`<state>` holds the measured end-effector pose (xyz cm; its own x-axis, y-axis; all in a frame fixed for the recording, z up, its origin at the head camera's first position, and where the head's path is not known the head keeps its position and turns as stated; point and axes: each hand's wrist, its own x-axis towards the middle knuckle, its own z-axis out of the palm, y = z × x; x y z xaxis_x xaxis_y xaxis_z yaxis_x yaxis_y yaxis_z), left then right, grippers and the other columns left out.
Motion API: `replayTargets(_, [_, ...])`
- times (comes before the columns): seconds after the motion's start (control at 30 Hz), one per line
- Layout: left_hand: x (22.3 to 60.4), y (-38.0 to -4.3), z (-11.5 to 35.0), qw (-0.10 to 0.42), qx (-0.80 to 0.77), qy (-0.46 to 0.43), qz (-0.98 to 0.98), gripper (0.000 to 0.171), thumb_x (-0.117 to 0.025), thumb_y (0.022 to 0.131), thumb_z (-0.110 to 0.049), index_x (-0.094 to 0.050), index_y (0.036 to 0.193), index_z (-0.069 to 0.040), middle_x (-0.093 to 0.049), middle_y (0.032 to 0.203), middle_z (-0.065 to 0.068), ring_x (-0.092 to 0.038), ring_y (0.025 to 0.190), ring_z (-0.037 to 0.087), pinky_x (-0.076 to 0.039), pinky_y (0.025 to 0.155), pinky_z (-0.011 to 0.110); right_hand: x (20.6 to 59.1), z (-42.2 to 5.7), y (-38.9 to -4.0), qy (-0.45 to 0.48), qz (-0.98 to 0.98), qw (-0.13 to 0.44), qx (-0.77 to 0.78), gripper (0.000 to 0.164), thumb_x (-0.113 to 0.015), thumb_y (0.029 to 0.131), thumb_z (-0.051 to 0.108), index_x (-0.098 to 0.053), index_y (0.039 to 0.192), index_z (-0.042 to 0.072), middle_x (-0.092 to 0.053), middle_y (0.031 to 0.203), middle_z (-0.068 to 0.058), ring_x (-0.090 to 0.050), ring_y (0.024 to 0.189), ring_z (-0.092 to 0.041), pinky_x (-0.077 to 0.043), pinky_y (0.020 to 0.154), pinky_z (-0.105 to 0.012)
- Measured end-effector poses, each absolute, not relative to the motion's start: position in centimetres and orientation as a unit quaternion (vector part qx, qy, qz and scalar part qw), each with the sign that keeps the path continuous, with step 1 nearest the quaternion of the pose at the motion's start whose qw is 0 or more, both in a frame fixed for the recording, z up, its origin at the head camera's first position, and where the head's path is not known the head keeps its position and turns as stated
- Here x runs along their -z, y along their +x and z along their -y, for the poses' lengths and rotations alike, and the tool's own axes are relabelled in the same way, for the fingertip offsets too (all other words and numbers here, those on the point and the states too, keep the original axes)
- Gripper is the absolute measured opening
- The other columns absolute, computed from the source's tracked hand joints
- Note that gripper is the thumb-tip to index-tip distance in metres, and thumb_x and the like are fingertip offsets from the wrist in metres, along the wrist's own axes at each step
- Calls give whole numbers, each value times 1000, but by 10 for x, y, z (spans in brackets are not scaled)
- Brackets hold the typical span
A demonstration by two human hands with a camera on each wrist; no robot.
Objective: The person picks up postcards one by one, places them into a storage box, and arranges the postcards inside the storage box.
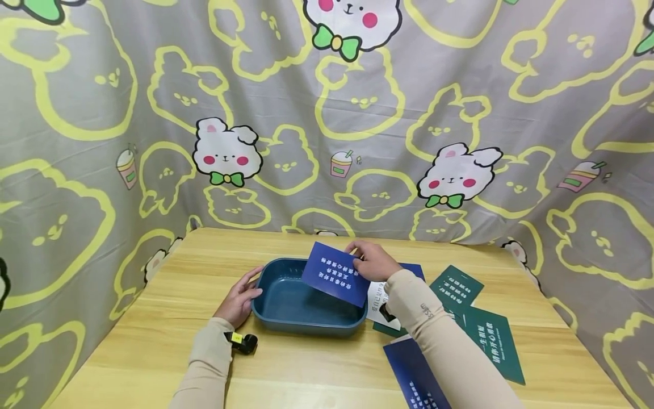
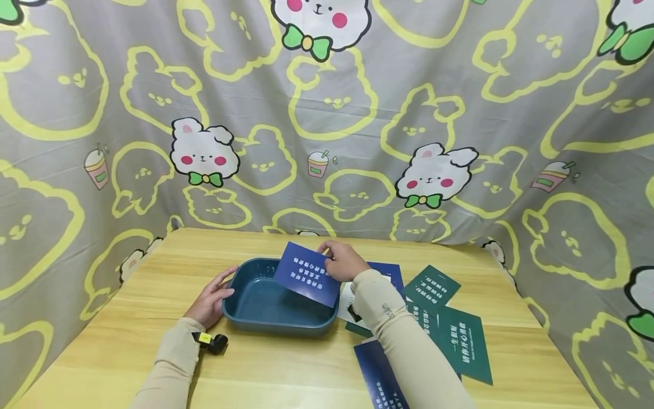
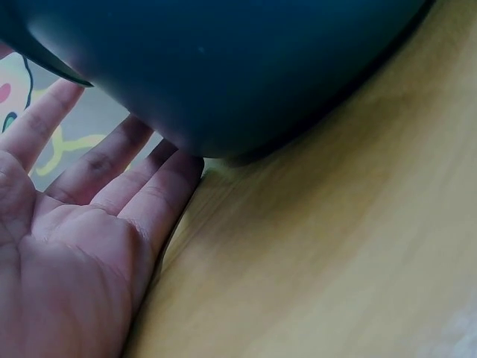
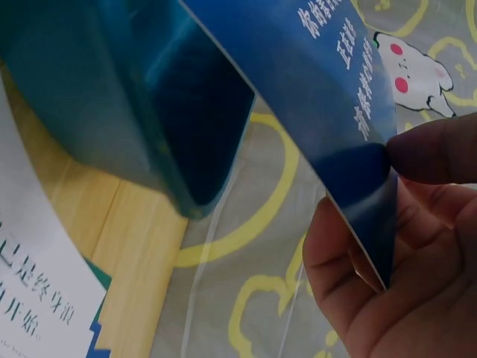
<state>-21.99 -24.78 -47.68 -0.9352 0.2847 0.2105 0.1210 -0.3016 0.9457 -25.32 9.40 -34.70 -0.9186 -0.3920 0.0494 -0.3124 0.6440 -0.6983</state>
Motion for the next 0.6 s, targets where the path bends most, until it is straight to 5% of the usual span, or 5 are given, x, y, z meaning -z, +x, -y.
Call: replayTargets(0.6, [478, -222, 249, 53, -790, 171, -587, 64, -48, 95, 5, -15, 150, 8, -47, 133, 7, -54, 115, 11, -47, 91, 27, 355, -62, -257, -249, -907, 77, 330, 20, -51, 94, 0, -62, 108, 9, -60, 86, -4, -57, 74, -18, -52, 70, -34])
